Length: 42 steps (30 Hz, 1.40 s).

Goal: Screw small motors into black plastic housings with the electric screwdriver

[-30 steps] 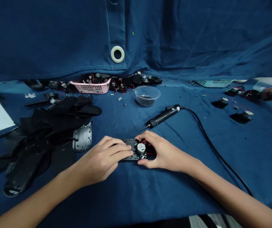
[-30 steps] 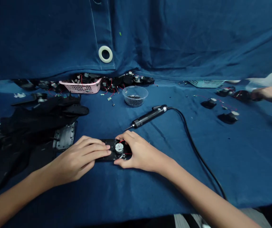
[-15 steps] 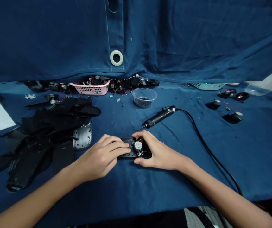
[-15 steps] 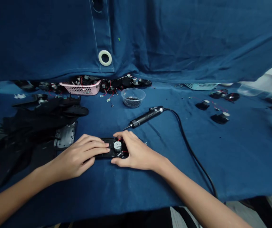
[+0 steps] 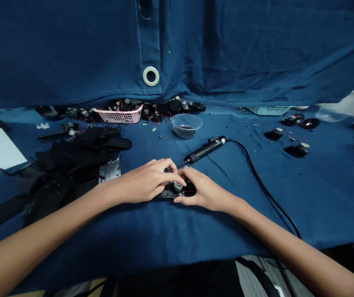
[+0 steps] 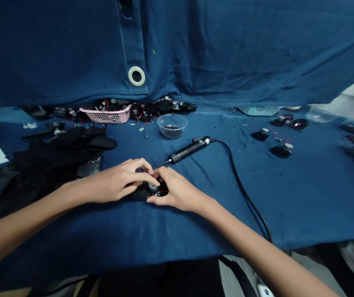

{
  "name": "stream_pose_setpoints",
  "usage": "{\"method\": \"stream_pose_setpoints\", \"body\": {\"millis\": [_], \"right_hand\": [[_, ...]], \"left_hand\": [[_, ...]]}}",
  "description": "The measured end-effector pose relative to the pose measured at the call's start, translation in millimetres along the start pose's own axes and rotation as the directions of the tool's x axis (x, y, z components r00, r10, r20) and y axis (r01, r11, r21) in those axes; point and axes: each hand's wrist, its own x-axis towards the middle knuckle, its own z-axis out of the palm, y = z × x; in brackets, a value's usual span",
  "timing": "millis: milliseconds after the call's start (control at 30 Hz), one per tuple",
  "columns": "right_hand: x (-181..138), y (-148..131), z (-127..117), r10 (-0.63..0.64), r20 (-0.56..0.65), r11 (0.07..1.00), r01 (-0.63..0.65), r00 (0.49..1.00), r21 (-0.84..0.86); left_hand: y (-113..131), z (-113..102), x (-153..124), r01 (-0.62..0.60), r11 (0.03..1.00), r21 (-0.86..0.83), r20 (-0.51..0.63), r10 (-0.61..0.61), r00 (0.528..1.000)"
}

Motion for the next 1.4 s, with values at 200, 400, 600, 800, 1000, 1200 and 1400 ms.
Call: {"method": "stream_pose_setpoints", "body": {"millis": [200,400,600,800,1000,1200,1400], "right_hand": [[0.3,0.4,-0.6,0.008,-0.020,1.000,-0.008,1.000,0.018],[-1.0,2.6,-0.8,0.038,-0.040,0.993,-0.033,0.998,0.116],[-10.5,-2.6,-16.6,-0.010,-0.242,1.000,0.004,0.970,-0.025],[-31.1,-24.9,-20.2,0.020,-0.214,0.993,-0.044,0.977,-0.109],[-41.4,-29.2,-11.8,-0.040,-0.140,0.946,-0.007,0.989,-0.324],[-17.7,0.7,-20.4,0.333,-0.361,0.942,-0.285,0.871,0.178],[13.8,30.9,-38.2,0.808,-0.188,0.530,-0.549,0.558,0.646]], "left_hand": [[-0.3,0.3,8.7,0.051,0.996,-0.076,0.114,-0.042,0.993],[-3.0,2.5,13.4,0.030,0.999,-0.029,0.048,-0.029,0.998],[10.3,-3.2,1.9,0.237,0.957,0.167,-0.062,-0.229,0.971],[33.1,17.3,-17.1,0.553,0.760,0.342,-0.195,-0.518,0.833],[36.2,21.9,-28.0,0.550,0.813,0.189,-0.249,-0.502,0.828],[9.8,-7.7,-14.6,0.560,0.825,0.079,-0.379,-0.495,0.782],[-59.3,-43.0,68.0,0.470,0.872,0.140,-0.381,-0.390,0.838]]}}
